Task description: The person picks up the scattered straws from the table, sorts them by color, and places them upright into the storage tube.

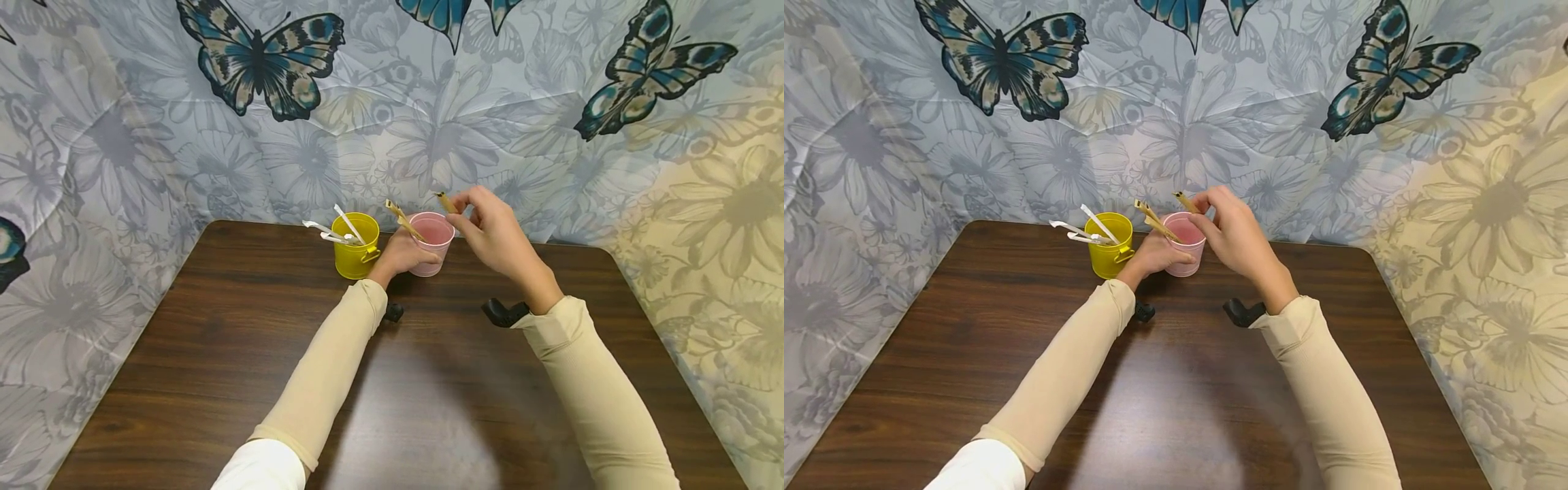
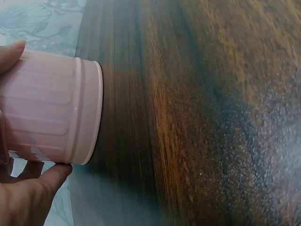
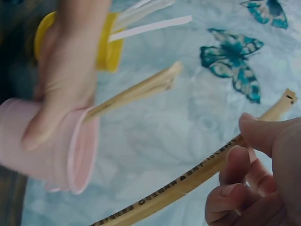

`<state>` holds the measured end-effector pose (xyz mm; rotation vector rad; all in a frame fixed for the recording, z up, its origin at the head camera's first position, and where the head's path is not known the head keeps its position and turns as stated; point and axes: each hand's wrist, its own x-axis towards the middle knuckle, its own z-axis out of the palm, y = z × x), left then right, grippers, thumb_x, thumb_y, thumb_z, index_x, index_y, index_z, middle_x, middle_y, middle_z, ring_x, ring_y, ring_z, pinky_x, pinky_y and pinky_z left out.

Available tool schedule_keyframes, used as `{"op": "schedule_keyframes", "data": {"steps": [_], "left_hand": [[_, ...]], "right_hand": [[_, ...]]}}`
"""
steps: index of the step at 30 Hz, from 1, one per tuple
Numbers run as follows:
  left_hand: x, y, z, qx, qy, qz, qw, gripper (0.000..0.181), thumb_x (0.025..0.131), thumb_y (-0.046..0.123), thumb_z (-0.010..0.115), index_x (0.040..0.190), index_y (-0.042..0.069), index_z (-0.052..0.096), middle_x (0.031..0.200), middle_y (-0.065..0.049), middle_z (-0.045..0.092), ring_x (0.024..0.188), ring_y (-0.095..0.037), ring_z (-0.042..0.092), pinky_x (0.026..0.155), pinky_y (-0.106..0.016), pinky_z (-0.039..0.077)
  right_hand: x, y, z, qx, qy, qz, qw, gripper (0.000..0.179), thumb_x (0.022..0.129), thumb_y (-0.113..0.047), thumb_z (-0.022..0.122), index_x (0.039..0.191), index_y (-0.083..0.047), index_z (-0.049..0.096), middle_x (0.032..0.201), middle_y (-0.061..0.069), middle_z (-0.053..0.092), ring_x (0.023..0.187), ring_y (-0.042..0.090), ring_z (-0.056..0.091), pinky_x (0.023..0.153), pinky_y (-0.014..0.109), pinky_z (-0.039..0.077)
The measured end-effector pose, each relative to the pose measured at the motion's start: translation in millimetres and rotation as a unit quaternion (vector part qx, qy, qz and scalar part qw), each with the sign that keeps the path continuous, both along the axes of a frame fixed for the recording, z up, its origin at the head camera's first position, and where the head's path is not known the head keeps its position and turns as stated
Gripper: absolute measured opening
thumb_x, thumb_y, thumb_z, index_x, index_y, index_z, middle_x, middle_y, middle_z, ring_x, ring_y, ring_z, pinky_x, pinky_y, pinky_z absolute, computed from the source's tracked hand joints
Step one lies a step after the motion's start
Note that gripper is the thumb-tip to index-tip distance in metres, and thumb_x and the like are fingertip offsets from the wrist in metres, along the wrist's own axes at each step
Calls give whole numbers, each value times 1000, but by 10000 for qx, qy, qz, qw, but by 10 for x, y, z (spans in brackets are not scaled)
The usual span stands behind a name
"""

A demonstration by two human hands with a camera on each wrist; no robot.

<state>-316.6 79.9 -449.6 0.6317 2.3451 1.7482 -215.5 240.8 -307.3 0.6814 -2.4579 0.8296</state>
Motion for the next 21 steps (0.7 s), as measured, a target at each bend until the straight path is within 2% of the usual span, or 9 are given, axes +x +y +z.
{"op": "schedule_keyframes", "data": {"steps": [5, 9, 15, 18, 21], "left_hand": [[-18, 10, -16, 112, 23, -60, 9999, 86, 69, 8, 91, 144, 8, 47, 133, -10, 64, 121, -25, 61, 109, -37, 49], [-22, 6, -15, 145, 31, -101, 9998, 79, 70, 7, 91, 139, 7, 51, 131, -10, 65, 119, -24, 62, 107, -37, 50], [-2, -13, 6, 411, -11, -258, 9988, 73, 72, 4, 89, 136, 9, 55, 130, -11, 65, 116, -26, 64, 101, -35, 53], [-10, -13, 4, 409, 139, -368, 9984, 71, 73, 4, 89, 136, 11, 57, 130, -9, 66, 115, -25, 64, 101, -33, 53], [-39, -5, -14, 164, 401, -416, 9982, 67, 75, 10, 89, 134, 13, 59, 128, -5, 68, 113, -21, 64, 101, -31, 53]], "right_hand": [[-53, -176, 94, -359, 338, 143, 9987, 12, 94, -6, 72, 102, -4, 63, 94, 9, 60, 63, 13, 43, 59, 19, 34], [-125, -296, 62, -446, 381, 251, 9980, 13, 94, -6, 72, 102, -2, 63, 98, 12, 61, 62, 13, 43, 59, 19, 35], [-295, -399, -105, -166, -13, 224, 9996, 12, 97, -9, 68, 105, -4, 61, 102, 11, 60, 67, 17, 47, 64, 27, 41], [-364, -427, -203, -3, -292, 153, 9995, 11, 98, -10, 67, 106, -5, 60, 103, 10, 60, 73, 21, 52, 70, 32, 45], [-407, -439, -300, 103, -483, 68, 9988, 11, 98, -12, 67, 105, -7, 60, 103, 10, 60, 79, 24, 54, 75, 37, 46]]}}
